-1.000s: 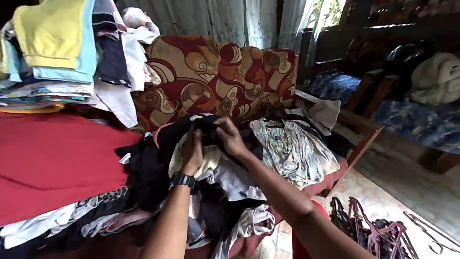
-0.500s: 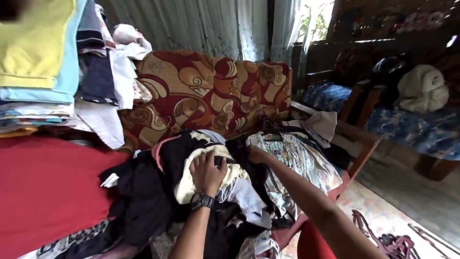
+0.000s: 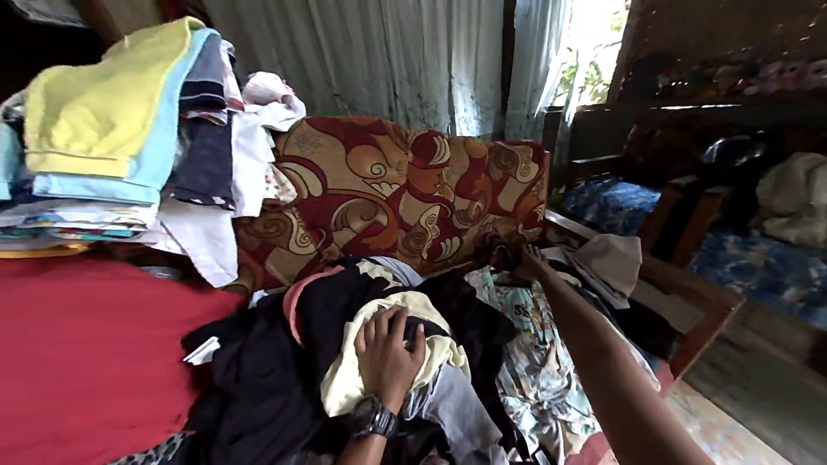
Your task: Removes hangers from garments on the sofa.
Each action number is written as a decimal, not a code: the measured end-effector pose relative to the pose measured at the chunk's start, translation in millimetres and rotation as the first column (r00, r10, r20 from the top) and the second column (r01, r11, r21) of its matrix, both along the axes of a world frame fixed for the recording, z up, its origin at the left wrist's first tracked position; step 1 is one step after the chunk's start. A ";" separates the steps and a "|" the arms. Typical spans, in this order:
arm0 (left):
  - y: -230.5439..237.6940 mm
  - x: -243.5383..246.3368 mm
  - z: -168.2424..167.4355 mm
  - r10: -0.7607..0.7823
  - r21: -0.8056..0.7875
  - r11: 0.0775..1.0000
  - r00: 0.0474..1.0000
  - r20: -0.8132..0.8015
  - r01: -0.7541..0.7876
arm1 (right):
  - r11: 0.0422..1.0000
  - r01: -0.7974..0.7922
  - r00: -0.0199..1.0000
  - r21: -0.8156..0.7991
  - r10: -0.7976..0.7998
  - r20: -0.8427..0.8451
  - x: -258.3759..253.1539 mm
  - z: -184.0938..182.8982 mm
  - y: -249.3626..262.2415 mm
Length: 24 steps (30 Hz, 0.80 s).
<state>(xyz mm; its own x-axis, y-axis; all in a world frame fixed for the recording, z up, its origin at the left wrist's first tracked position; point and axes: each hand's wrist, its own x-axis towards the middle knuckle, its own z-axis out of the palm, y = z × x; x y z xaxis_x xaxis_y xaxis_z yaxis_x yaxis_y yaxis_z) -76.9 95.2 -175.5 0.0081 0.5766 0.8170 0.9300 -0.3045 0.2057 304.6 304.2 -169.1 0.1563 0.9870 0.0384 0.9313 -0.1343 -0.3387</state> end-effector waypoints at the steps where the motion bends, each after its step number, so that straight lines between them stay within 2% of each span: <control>1: 1.1 0.3 -2.1 0.003 0.015 1.000 1.000 0.005 -0.003 | 1.000 -0.021 1.000 0.010 0.021 0.021 5.8 -1.2 10.4; 6: 4.1 1.2 -10.7 0.019 0.033 0.999 1.000 0.002 -0.019 | 0.977 -0.019 0.999 -0.210 0.028 0.042 -12.6 55.0 -6.9; 8: 4.4 2.0 -13.7 0.027 0.050 0.998 1.000 -0.002 -0.026 | 0.954 0.001 0.999 -0.300 0.011 0.039 -11.8 52.6 4.1; 11: 7.0 3.2 -18.8 0.026 0.081 0.996 1.000 -0.003 -0.026 | 0.937 -0.123 0.992 -0.326 0.128 -0.007 -10.3 53.4 10.2; 14: 13.9 4.7 -23.1 0.026 0.089 0.996 1.000 0.005 -0.027 | 0.930 -0.215 0.977 -0.297 0.206 -0.060 -8.8 54.9 7.6; 17: 19.0 8.8 -24.9 0.011 0.073 0.997 1.000 0.015 -0.012 | 0.932 -0.272 0.962 -0.239 0.269 -0.046 -2.9 51.7 11.3; 20: 18.4 10.2 -23.0 0.007 0.084 0.996 1.000 0.005 -0.007 | 0.956 -0.228 0.973 -0.186 0.229 -0.016 -4.3 52.7 1.0; 24: 14.5 10.6 -19.9 -0.017 0.057 0.998 1.000 0.016 0.016 | 0.980 -0.178 0.980 -0.089 0.185 0.068 -14.3 46.6 -36.8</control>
<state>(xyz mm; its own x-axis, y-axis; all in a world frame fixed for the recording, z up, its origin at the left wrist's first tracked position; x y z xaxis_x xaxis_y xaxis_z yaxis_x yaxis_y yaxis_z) -66.3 109.7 -195.4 0.0031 0.5290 0.8486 0.9213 -0.3314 0.2032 290.2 267.3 -122.4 -0.0259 0.9989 -0.0394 0.9652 0.0147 -0.2611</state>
